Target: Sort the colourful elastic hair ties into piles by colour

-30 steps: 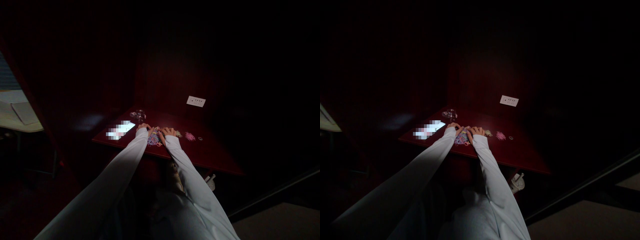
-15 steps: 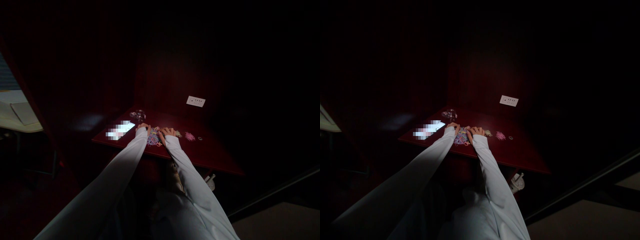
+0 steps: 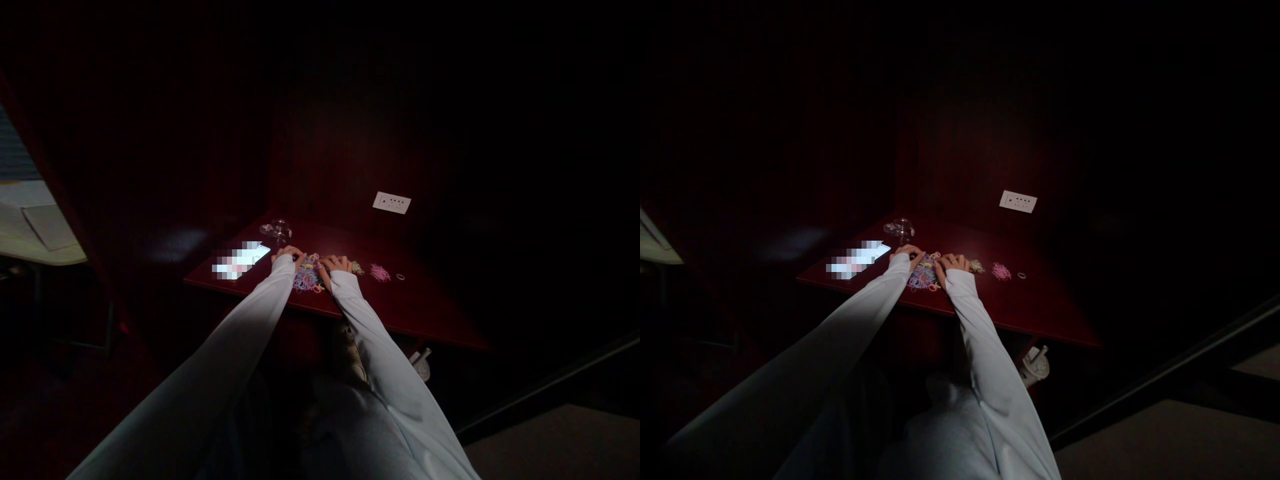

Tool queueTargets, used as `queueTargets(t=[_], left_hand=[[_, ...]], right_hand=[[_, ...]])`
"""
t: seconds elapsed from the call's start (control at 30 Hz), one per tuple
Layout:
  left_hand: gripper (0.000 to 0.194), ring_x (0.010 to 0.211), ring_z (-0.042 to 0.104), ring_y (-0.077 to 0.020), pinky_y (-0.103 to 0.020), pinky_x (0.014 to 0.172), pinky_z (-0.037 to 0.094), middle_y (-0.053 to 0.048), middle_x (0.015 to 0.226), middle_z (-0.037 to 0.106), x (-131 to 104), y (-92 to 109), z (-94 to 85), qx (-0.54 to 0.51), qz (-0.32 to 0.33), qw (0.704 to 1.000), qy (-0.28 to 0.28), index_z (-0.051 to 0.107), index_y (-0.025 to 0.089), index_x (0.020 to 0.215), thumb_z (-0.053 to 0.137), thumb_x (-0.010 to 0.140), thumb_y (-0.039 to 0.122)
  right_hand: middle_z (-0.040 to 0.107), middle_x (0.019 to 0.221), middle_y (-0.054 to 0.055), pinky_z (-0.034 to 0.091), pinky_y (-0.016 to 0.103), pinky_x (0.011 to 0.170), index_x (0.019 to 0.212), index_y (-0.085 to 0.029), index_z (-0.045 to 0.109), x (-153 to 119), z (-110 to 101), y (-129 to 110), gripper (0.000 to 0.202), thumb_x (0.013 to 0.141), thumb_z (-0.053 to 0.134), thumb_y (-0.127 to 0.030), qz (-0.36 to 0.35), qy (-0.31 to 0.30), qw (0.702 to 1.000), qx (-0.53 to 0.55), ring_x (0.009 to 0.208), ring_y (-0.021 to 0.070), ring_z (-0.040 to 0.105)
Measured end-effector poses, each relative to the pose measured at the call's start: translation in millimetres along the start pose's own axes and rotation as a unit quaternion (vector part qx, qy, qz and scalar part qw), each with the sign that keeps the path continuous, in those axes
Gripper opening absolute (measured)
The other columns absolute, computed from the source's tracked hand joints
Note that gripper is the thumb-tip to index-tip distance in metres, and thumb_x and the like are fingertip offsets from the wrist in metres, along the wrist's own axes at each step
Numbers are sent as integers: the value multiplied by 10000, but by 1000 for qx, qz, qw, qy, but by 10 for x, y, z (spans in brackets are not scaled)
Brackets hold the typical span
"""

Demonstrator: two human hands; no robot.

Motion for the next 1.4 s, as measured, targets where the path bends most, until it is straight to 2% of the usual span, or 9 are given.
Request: queueTargets(t=[0.13,0.23,0.33,0.43,0.67,0.87,1.0,1.17,1.4], left_hand=[[198,974,637,-231,-407,1022,431,-31,1006,776,29,-47,49,-71,9,997,34,734,236,706,691,888,303],[241,953,652,-214,-374,1011,469,-35,948,771,82,-93,78,-127,32,991,38,730,237,694,657,904,331],[255,973,685,-226,-365,980,518,-54,941,768,157,-124,81,-172,56,983,16,739,228,699,657,896,368],[233,1037,705,-244,-391,1049,519,-65,983,771,205,-113,60,-200,74,977,-18,752,222,707,693,869,378],[186,1140,689,-250,-400,1162,468,-92,1067,764,131,13,-5,-229,56,970,-59,774,199,717,735,844,330],[152,1144,692,-253,-401,1151,489,-77,1054,767,118,19,5,-248,52,964,-78,784,208,706,762,820,306],[123,1152,696,-247,-392,1162,481,-78,1065,767,146,-23,36,-243,64,964,-88,795,207,724,750,826,258],[119,1139,704,-240,-376,1143,495,-82,1063,767,146,-17,52,-249,72,960,-102,798,198,740,744,831,252],[137,1114,711,-245,-376,1096,530,-69,1034,786,121,29,21,-247,49,964,-90,786,205,757,751,826,317]], right_hand=[[700,1265,69,367,391,995,1275,-272,721,-8,-6,2,371,1099,420,-398,-8,6,1000,4,1156,261,508],[704,1262,67,362,392,1002,1277,-277,720,-17,-24,-3,368,1098,419,-391,-10,6,1000,11,1160,263,506],[712,1250,60,347,396,1013,1258,-287,729,-16,-46,-25,359,1095,427,-393,-13,11,1000,25,1157,263,502],[717,1236,53,332,392,1009,1246,-294,740,-8,-55,-77,354,1086,451,-422,-1,21,999,49,1148,260,497],[711,1277,49,336,403,1005,1287,-331,751,59,31,-188,371,1046,526,-502,43,27,993,108,1168,263,498],[735,1226,37,385,416,945,1103,-384,825,154,150,-133,365,983,572,-618,130,47,977,163,1153,282,517],[729,1249,30,380,428,976,1022,-388,846,156,147,-126,341,945,626,-638,140,45,971,189,1193,296,508],[727,1241,19,369,418,958,1002,-388,843,152,137,-120,320,951,630,-621,139,34,977,157,1191,292,497],[736,1174,46,358,419,911,924,-352,846,152,158,-80,376,976,585,-619,140,60,977,150,1129,294,503]])
Point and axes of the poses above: each hand's wrist, its own x-axis towards the middle knuckle, its own z-axis out of the palm, y = z × x, the point moved 1 cm from there along x, towards the middle knuckle
